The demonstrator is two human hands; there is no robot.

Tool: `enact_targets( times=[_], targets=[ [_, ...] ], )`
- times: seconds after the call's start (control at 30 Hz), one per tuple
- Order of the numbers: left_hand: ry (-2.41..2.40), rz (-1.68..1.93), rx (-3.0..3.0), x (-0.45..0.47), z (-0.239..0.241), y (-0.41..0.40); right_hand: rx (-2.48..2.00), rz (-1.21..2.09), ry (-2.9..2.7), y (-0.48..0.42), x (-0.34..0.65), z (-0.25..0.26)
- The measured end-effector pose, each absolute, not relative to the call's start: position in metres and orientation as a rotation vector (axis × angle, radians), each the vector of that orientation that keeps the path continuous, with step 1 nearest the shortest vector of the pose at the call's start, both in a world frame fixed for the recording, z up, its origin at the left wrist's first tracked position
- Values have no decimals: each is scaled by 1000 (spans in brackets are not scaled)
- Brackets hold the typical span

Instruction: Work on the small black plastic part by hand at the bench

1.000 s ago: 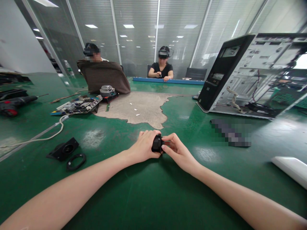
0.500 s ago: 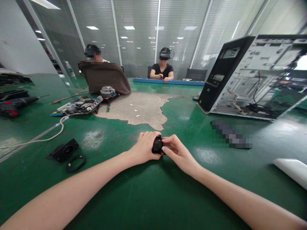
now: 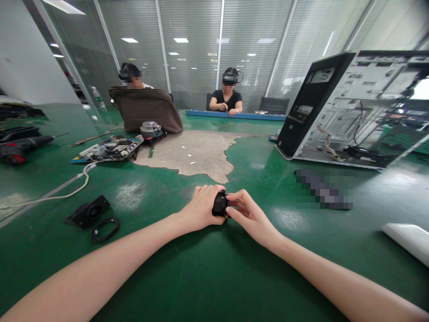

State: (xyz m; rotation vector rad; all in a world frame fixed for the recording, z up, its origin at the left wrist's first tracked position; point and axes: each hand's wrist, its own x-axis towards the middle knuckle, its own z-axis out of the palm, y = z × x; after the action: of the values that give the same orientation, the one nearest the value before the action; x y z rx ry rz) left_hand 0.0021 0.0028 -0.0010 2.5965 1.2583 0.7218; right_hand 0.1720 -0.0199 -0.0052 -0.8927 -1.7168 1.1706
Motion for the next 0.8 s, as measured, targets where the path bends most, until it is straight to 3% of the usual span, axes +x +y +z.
enact_targets(
  times=[0.8],
  targets=[
    [1257, 721, 2589, 1, 0, 3, -919, 1176, -1725, -18, 170, -5]
  ],
)
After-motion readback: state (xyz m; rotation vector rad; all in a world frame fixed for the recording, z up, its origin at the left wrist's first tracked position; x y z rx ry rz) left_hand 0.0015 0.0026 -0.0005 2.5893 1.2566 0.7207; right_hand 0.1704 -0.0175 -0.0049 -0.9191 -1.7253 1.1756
